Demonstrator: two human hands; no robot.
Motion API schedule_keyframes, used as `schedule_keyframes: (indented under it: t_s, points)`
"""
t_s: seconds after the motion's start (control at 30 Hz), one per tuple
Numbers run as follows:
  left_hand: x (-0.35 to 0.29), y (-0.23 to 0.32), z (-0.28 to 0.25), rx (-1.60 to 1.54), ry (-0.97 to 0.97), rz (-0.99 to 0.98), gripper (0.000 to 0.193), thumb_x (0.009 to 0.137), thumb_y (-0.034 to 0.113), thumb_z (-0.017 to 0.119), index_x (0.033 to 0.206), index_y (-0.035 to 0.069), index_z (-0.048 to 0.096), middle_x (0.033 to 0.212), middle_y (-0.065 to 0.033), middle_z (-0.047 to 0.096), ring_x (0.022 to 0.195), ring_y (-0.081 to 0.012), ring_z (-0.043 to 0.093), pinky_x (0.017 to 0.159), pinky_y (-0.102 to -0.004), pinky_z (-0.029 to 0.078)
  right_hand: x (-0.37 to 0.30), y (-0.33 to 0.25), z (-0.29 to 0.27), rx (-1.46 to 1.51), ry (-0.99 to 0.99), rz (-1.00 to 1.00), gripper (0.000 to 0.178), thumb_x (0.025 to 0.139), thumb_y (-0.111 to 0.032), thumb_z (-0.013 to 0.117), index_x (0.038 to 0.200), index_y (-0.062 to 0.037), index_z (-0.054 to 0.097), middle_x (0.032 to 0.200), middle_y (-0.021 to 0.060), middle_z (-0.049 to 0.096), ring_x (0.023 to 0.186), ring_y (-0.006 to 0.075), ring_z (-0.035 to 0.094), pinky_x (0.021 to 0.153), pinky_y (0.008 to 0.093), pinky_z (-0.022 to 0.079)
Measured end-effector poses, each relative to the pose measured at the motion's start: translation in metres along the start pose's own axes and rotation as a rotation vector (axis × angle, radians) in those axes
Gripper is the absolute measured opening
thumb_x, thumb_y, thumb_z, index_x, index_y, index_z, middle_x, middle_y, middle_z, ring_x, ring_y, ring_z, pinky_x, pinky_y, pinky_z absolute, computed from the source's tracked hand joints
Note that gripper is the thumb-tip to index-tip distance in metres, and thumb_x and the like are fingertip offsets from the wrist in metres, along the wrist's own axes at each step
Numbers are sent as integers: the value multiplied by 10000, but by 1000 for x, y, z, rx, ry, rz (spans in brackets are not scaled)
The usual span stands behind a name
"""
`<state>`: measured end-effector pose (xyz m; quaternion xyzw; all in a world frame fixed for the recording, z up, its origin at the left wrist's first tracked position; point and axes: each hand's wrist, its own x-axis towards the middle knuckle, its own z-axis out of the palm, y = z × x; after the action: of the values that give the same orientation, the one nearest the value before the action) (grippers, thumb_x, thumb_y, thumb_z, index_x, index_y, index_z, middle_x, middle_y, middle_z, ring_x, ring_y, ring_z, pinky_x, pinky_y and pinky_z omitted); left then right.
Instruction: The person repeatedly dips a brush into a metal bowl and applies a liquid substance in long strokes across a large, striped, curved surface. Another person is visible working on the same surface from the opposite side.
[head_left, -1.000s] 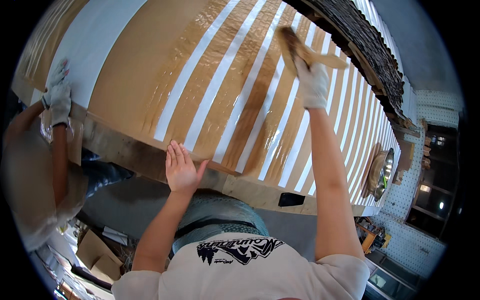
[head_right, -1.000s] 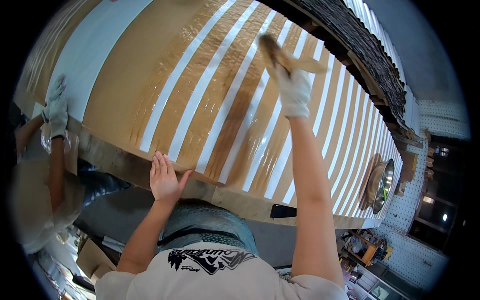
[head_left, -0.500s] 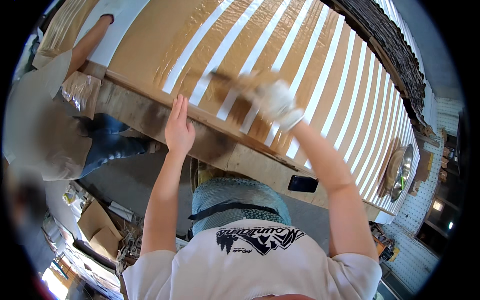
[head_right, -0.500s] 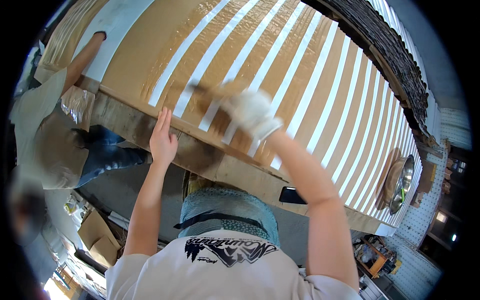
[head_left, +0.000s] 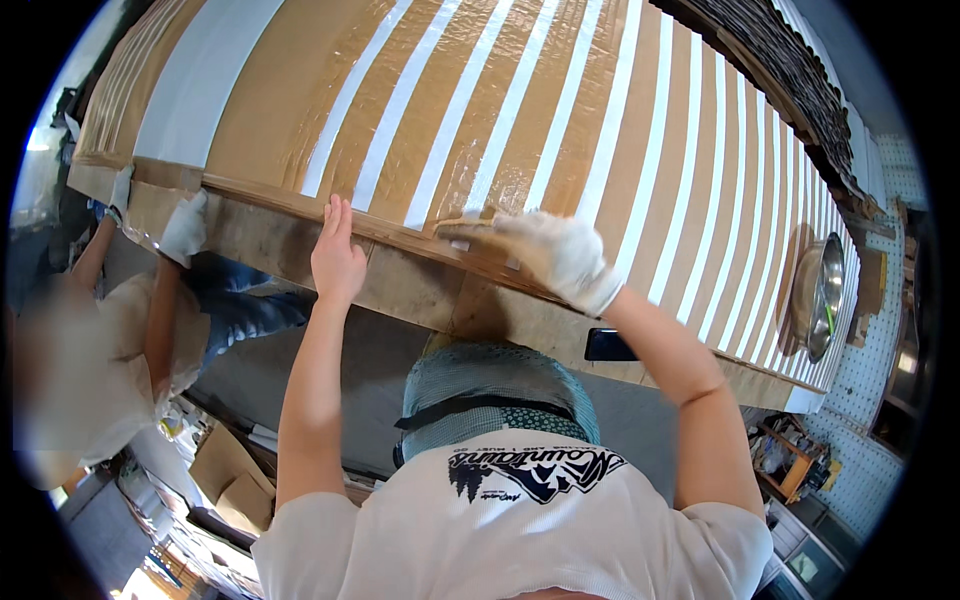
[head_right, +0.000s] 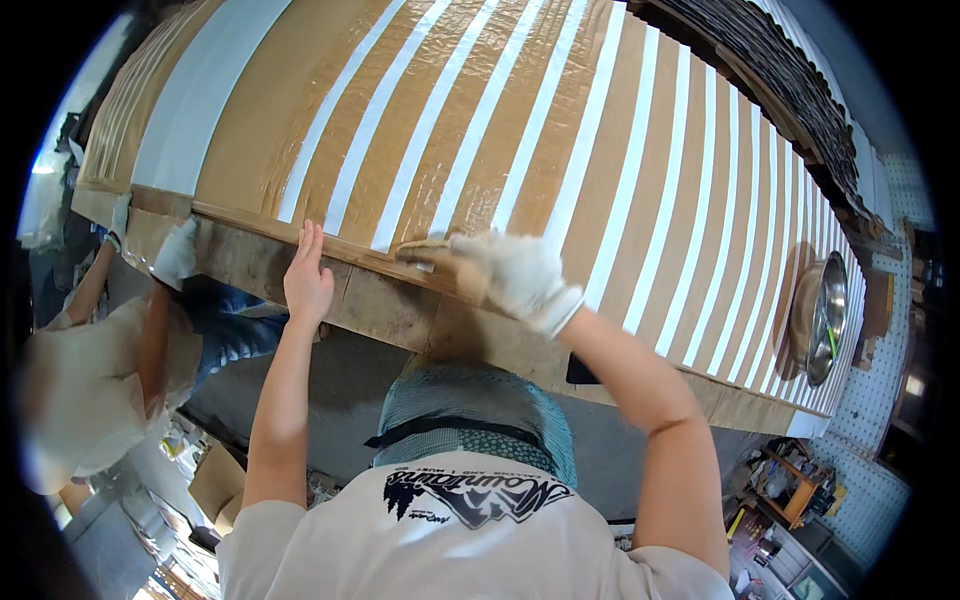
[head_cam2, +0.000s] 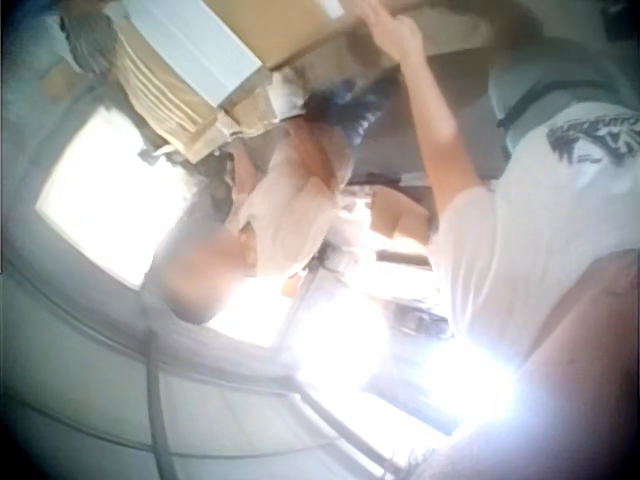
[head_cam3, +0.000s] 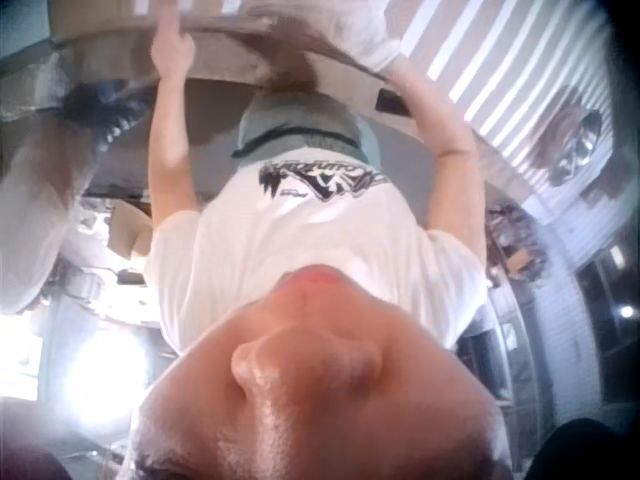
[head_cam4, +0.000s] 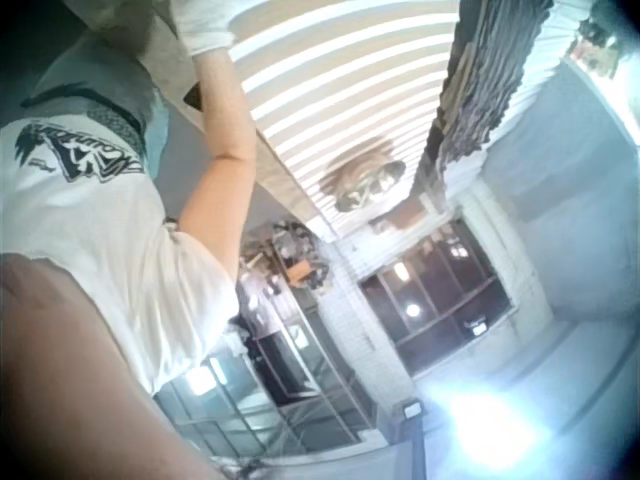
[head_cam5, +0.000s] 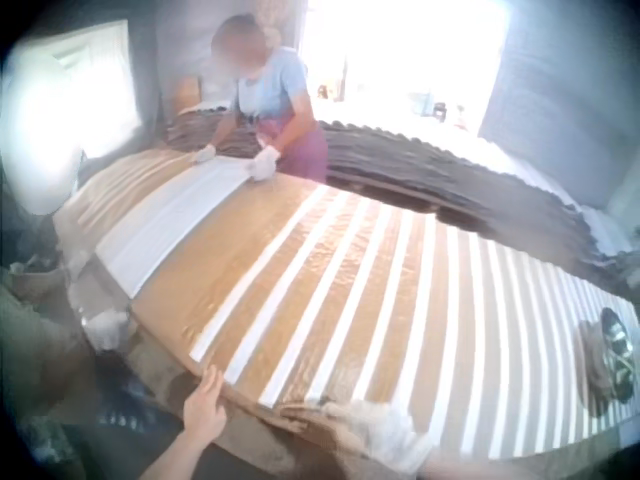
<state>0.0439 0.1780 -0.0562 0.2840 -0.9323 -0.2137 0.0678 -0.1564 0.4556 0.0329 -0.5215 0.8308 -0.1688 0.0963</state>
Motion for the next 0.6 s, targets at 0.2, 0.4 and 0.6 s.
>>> schedule_keyframes:
  t_s: [0.2,0.4,0.6]
  points:
    - [-3,24,5,-68,135,176,657,803,-45,505,1456,5,453,1504,-178,468,1391,-343,441,1128,-427,384,95,89,-65,-417,132,221,260,957,-393,596,1098,-197,691,966,126,699,864,280,698,712,417,571]
    - [4,28,8,-220,242,99,696,766,-103,469,1451,-9,399,1395,-157,578,1307,-362,512,1095,-448,386,199,71,-44,-263,248,404,146,979,-205,541,1075,-199,650,967,67,674,927,278,683,735,428,565]
    - [-1,10,13,-198,176,91,667,777,-108,428,1438,-30,388,1376,-136,605,1272,-355,541,1086,-429,399,108,-35,44,-249,244,-87,381,861,-187,632,1238,-236,647,1124,5,696,914,207,693,687,350,543]
